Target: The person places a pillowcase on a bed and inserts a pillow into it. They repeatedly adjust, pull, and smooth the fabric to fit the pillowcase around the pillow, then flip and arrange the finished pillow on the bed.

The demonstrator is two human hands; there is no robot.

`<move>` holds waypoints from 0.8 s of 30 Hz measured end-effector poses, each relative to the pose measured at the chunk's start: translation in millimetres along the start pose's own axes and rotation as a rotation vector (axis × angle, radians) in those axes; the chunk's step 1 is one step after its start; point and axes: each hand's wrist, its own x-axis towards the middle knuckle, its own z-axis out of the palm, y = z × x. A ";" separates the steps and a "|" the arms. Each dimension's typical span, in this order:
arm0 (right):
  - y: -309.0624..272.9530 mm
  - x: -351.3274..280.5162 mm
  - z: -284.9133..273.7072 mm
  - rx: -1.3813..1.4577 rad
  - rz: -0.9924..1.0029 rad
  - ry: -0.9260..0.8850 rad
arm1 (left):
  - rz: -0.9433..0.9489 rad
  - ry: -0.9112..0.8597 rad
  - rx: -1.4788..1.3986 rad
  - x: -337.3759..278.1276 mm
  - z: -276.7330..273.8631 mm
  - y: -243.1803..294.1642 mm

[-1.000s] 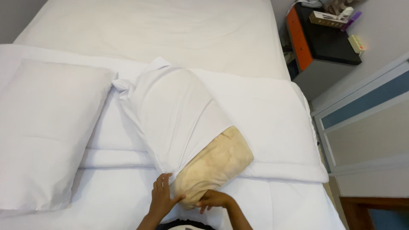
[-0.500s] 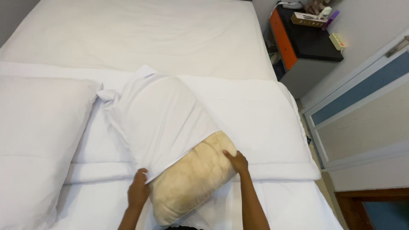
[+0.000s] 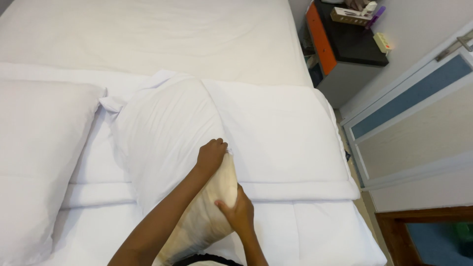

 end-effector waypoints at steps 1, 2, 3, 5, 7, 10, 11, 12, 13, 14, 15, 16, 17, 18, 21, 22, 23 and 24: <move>-1.6 6.6 1.5 0.013 -0.003 0.015 | 0.013 -0.002 -0.001 2.5 4.9 -0.4; -4.6 12.3 4.8 0.026 -0.006 0.029 | 0.100 0.000 0.100 5.3 10.1 -1.3; -10.1 16.3 10.5 0.039 -0.010 0.033 | 0.177 0.002 0.203 5.7 14.6 -4.3; 9.8 20.9 20.5 0.081 -0.015 0.144 | 0.217 0.014 0.037 -7.8 -2.2 23.0; 38.1 25.5 33.3 0.122 -0.024 0.242 | 0.244 0.030 -0.126 -30.5 -17.7 48.9; 82.2 34.5 51.0 0.213 -0.035 0.433 | 0.282 0.025 -0.329 -70.3 -29.0 83.0; 90.7 38.6 57.4 0.417 0.081 0.484 | 0.316 0.066 -0.419 -81.4 -26.1 87.6; 99.3 43.5 64.8 0.621 0.200 0.529 | 0.350 0.106 -0.510 -91.9 -22.5 91.2; 89.0 40.5 61.1 0.618 0.206 0.524 | 0.343 0.103 -0.511 -92.6 -27.0 96.3; 78.9 37.8 57.7 0.704 0.295 0.503 | 0.289 0.107 -0.527 -93.2 -31.2 101.0; 69.4 30.2 53.3 0.787 0.385 0.476 | 0.230 0.112 -0.543 -98.7 -35.7 107.1; 88.1 29.7 56.1 0.782 0.393 0.468 | 0.219 0.110 -0.543 -103.9 -22.8 100.4; 106.9 34.9 58.8 0.593 0.291 0.440 | 0.376 0.026 -0.412 -104.0 -8.9 93.0; 125.3 40.2 60.7 0.406 0.190 0.408 | 0.530 -0.059 -0.279 -103.8 4.7 86.4; 186.4 55.1 38.0 0.605 0.383 0.337 | 0.527 -0.205 -0.102 -117.9 49.1 68.9; 189.3 55.1 25.5 0.596 0.381 0.331 | 0.520 -0.200 -0.109 -125.5 27.3 68.1; 191.1 55.9 15.2 0.410 0.423 0.389 | 0.410 -0.218 -0.201 -133.9 4.3 65.8; 192.9 57.2 4.4 0.221 0.458 0.445 | 0.300 -0.232 -0.293 -142.2 -18.5 64.1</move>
